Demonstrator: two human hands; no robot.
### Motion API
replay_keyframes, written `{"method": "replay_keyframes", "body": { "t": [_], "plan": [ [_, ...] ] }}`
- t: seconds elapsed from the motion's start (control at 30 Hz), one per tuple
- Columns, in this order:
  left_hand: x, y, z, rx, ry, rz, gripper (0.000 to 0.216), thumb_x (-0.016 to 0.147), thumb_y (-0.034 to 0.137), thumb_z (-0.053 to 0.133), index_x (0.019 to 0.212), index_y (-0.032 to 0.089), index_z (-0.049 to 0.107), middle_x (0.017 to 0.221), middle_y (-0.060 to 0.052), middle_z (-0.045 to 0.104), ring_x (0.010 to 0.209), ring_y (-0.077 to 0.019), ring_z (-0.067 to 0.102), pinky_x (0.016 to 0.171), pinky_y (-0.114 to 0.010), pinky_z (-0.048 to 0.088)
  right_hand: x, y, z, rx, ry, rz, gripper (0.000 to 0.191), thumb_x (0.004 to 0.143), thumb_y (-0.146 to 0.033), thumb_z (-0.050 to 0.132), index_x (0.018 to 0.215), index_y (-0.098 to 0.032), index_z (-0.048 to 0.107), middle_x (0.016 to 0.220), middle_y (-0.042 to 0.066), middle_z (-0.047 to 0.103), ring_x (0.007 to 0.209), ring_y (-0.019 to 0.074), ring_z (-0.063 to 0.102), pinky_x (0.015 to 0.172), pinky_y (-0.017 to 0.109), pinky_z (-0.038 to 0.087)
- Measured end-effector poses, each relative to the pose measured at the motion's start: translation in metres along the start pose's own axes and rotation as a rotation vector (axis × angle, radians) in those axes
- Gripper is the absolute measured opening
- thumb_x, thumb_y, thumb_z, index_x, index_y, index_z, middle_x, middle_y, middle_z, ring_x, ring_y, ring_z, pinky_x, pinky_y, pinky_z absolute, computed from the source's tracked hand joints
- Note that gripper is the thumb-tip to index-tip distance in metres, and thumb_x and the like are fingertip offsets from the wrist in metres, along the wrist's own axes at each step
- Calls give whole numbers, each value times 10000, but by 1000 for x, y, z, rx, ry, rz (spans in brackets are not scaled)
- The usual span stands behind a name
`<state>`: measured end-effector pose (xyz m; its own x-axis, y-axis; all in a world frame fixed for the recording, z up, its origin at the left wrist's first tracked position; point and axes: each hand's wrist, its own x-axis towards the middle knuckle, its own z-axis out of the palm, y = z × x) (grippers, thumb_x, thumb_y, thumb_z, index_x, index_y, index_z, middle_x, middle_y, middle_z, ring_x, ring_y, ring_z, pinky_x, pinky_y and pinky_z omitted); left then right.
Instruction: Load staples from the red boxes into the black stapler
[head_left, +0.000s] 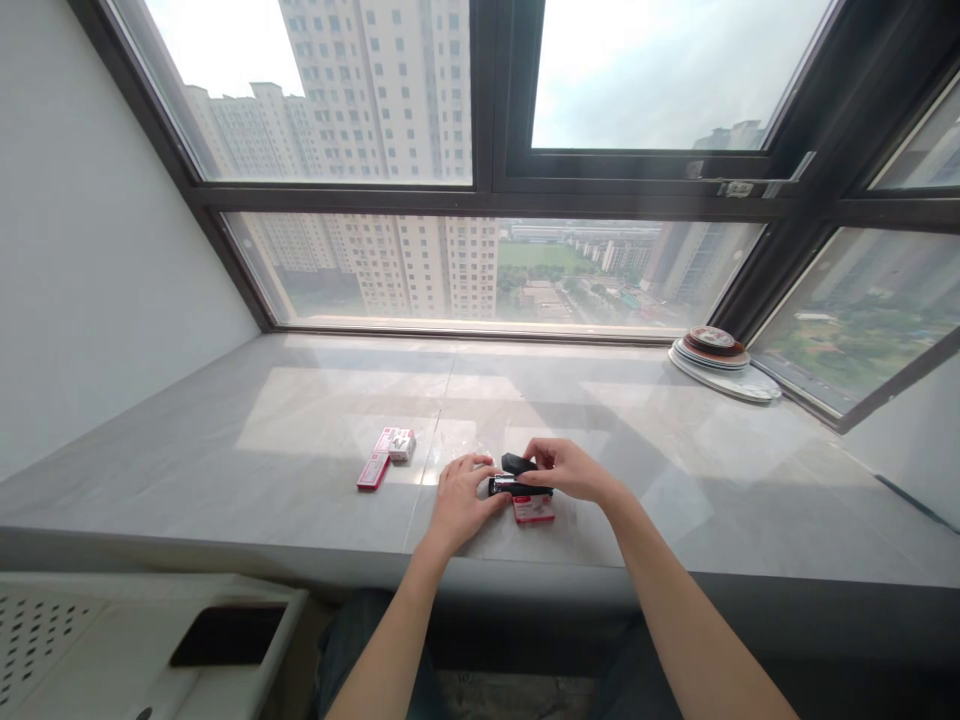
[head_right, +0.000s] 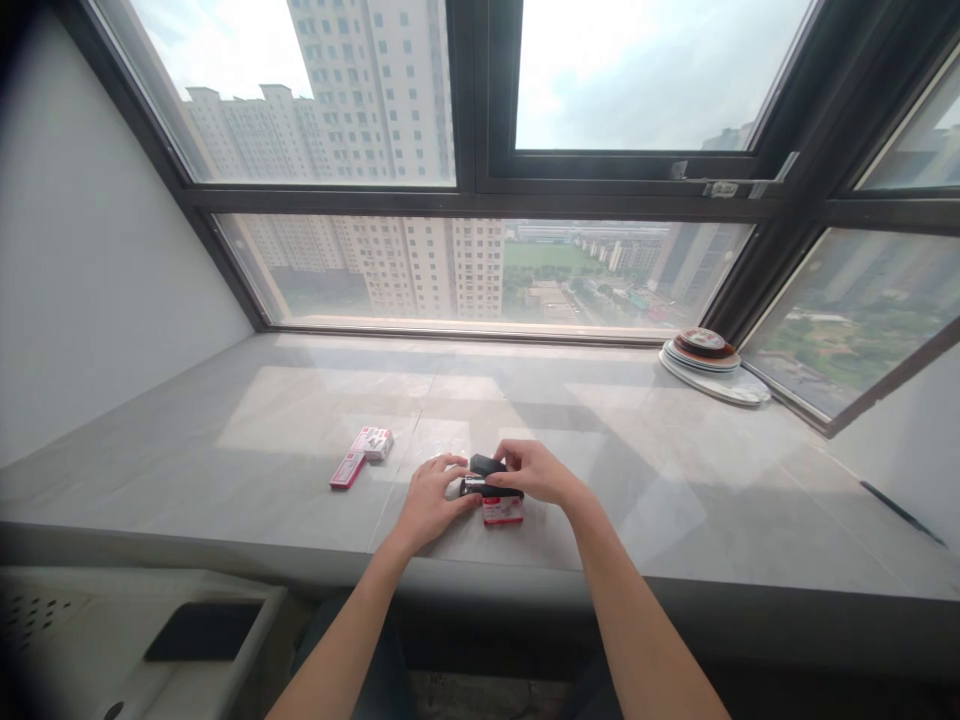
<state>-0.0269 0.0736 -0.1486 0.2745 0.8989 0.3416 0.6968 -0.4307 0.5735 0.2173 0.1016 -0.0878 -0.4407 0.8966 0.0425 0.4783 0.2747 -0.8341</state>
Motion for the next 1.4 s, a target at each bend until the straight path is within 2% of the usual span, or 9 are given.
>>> {"method": "replay_keyframes", "body": {
  "t": [0.2, 0.37, 0.53, 0.63, 0.87, 1.13, 1.23, 1.33, 1.4],
  "plan": [
    [-2, 3, -4, -12, 39, 21, 283, 842, 314, 756, 1117, 306, 690, 1304, -28, 616, 1272, -279, 523, 1111, -461, 380, -1, 1, 18, -181, 44, -4, 199, 799, -334, 723, 944, -197, 717, 659, -51, 553, 602, 125, 490, 573, 236, 321],
    [-10, 22, -13, -48, 112, 58, 432, 870, 30, 490, 1159, 298, 667, 1279, -41, 627, 1242, -246, 554, 1082, -439, 433, -15, 13, 3, -215, 133, 81, 259, 801, -331, 678, 1012, -202, 756, 644, -41, 533, 621, 143, 492, 589, 242, 328],
    [-11, 57, 0, -112, -180, 385, 684, 734, -82, 455, 1175, 376, 708, 1333, 28, 662, 1246, -241, 573, 1072, -429, 468, -27, 32, -13, -220, 291, 167, 349, 805, -387, 663, 1077, -191, 762, 598, -52, 457, 587, 141, 445, 561, 241, 297],
    [-5, 58, 0, -142, -296, 431, 735, 747, -46, 486, 1295, 407, 670, 1395, 43, 639, 1289, -248, 559, 1113, -433, 459, -38, 39, -17, -160, 290, 197, 395, 832, -427, 647, 1125, -188, 764, 560, -59, 397, 548, 132, 389, 537, 241, 267],
    [-3, 14, -31, -131, -240, 122, 711, 794, 194, 674, 1471, 371, 545, 1383, -37, 615, 1279, -280, 549, 1138, -441, 437, -73, 38, 9, 282, 252, 334, 685, 877, -708, 579, 1339, -207, 638, 562, -54, 404, 488, 122, 327, 481, 239, 285],
    [-7, 41, 19, -198, -180, 63, 885, 695, 208, 768, 1519, 323, 468, 1282, -51, 656, 1168, -278, 587, 1085, -425, 452, -65, 31, 43, 369, 182, 171, 687, 935, -689, 540, 1405, -190, 587, 599, -46, 454, 504, 120, 369, 507, 238, 334],
    [-10, 45, 17, -215, -153, 93, 880, 730, 297, 801, 1532, 315, 441, 1375, -68, 606, 1243, -296, 551, 1101, -434, 433, -64, 38, 48, 331, 237, 207, 752, 936, -691, 541, 1478, -170, 529, 571, -47, 477, 514, 143, 428, 529, 251, 359],
    [-14, 27, -8, -135, 24, -23, 604, 889, 458, 688, 1448, 318, 508, 1401, -69, 571, 1281, -288, 520, 1095, -438, 420, -66, 45, 53, 291, 393, 283, 795, 957, -711, 485, 1536, -167, 462, 526, -49, 493, 521, 173, 473, 556, 276, 395],
    [-18, 1, -32, 65, 294, -294, 397, 966, 476, 566, 1307, 274, 586, 1316, -96, 595, 1246, -310, 520, 1063, -477, 413, -68, 47, 56, 275, 464, 297, 781, 964, -715, 466, 1529, -175, 473, 522, -49, 500, 529, 181, 483, 576, 289, 414]
  ]
}}
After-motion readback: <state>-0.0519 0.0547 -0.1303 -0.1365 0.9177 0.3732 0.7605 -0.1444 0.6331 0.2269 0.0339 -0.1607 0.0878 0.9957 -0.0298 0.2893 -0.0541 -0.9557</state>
